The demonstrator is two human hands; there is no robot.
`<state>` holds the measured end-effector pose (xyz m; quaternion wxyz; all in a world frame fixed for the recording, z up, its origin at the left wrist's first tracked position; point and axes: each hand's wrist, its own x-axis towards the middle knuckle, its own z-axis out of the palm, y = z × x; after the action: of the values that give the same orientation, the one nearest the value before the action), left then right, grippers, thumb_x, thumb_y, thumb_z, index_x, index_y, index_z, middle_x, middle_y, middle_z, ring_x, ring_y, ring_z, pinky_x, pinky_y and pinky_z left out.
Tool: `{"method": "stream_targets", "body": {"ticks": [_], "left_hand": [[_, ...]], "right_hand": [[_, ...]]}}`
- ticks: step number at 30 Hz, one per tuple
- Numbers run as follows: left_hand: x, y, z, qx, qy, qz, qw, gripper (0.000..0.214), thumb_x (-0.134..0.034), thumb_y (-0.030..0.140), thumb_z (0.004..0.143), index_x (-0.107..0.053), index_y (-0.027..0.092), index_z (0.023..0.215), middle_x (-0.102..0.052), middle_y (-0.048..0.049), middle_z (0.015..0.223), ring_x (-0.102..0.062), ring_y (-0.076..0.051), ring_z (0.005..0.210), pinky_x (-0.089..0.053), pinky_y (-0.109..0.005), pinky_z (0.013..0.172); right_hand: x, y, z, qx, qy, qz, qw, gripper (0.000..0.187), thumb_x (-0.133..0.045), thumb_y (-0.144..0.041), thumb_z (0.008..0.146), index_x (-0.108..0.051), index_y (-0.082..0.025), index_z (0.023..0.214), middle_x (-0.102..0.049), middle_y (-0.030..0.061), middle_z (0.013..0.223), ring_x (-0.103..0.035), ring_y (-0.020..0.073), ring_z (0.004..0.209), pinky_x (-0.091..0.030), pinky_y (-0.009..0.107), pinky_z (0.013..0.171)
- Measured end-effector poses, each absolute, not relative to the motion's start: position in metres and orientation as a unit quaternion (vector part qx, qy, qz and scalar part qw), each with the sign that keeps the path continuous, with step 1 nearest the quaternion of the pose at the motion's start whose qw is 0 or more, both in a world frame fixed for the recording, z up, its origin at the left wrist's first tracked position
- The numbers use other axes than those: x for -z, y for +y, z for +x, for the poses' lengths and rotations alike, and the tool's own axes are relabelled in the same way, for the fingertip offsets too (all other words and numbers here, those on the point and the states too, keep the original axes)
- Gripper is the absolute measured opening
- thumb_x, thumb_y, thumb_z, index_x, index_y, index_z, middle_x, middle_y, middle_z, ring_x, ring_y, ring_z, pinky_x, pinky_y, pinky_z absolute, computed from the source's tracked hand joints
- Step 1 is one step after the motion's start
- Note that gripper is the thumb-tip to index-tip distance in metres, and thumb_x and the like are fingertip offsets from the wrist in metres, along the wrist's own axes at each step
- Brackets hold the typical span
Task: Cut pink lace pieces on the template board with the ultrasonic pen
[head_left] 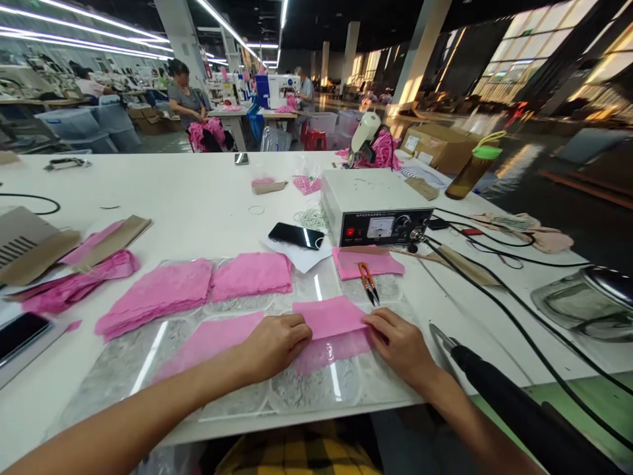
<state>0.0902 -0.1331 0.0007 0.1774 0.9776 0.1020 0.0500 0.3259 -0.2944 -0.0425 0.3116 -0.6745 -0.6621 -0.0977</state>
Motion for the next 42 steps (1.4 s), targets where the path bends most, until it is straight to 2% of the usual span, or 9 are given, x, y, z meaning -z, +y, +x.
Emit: {"method": "stream_targets", "body": {"ticks": [11,15,22,35,42], "left_hand": [[0.007,-0.14,0.085,-0.084,0.059,0.985,0.137,0.027,-0.04,0.013,0.097,-0.055,0.018,0.075,-0.059,-0.0019,0.074,-0.056,-0.014,0.061,-0.038,-0.024,0.057],[0.008,-0.138,0.085,-0.072,0.067,0.982,0.159,0.029,-0.038,0.015,0.098,-0.057,0.018,0.077,-0.06,-0.0027,0.075,-0.056,-0.014,0.062,-0.038,-0.024,0.057],[0.003,-0.143,0.087,-0.029,0.102,0.974,0.2,0.021,-0.045,0.015,0.094,-0.061,0.018,0.081,-0.062,-0.0018,0.081,-0.057,-0.013,0.067,-0.04,-0.022,0.06],[-0.001,-0.151,0.085,-0.004,0.097,0.979,0.181,0.022,-0.045,0.014,0.094,-0.061,0.018,0.08,-0.06,-0.0021,0.08,-0.055,-0.013,0.066,-0.039,-0.023,0.058],[-0.004,-0.153,0.085,0.013,0.081,0.984,0.16,0.023,-0.047,0.014,0.096,-0.059,0.017,0.076,-0.059,-0.0018,0.079,-0.054,-0.014,0.065,-0.037,-0.025,0.057]], "right_hand": [[0.039,-0.298,0.323,0.13,-0.657,-0.661,0.339,0.026,-0.047,-0.007,0.089,-0.068,-0.021,0.098,-0.07,0.0044,0.085,-0.069,0.0136,0.076,-0.058,0.022,0.068],[0.04,-0.303,0.325,0.121,-0.646,-0.667,0.351,0.025,-0.048,-0.009,0.089,-0.068,-0.021,0.099,-0.071,0.0052,0.088,-0.07,0.0154,0.078,-0.059,0.025,0.07],[0.042,-0.309,0.331,0.086,-0.637,-0.665,0.381,0.02,-0.051,-0.015,0.092,-0.069,-0.023,0.097,-0.071,0.0045,0.089,-0.071,0.0162,0.081,-0.06,0.027,0.072],[0.038,-0.319,0.336,0.073,-0.659,-0.657,0.358,0.024,-0.05,-0.016,0.093,-0.07,-0.026,0.1,-0.072,0.0044,0.09,-0.071,0.017,0.082,-0.061,0.028,0.071],[0.039,-0.322,0.335,0.095,-0.662,-0.653,0.357,0.023,-0.052,-0.011,0.091,-0.07,-0.024,0.1,-0.071,0.0048,0.092,-0.071,0.0158,0.084,-0.06,0.026,0.072]]}}
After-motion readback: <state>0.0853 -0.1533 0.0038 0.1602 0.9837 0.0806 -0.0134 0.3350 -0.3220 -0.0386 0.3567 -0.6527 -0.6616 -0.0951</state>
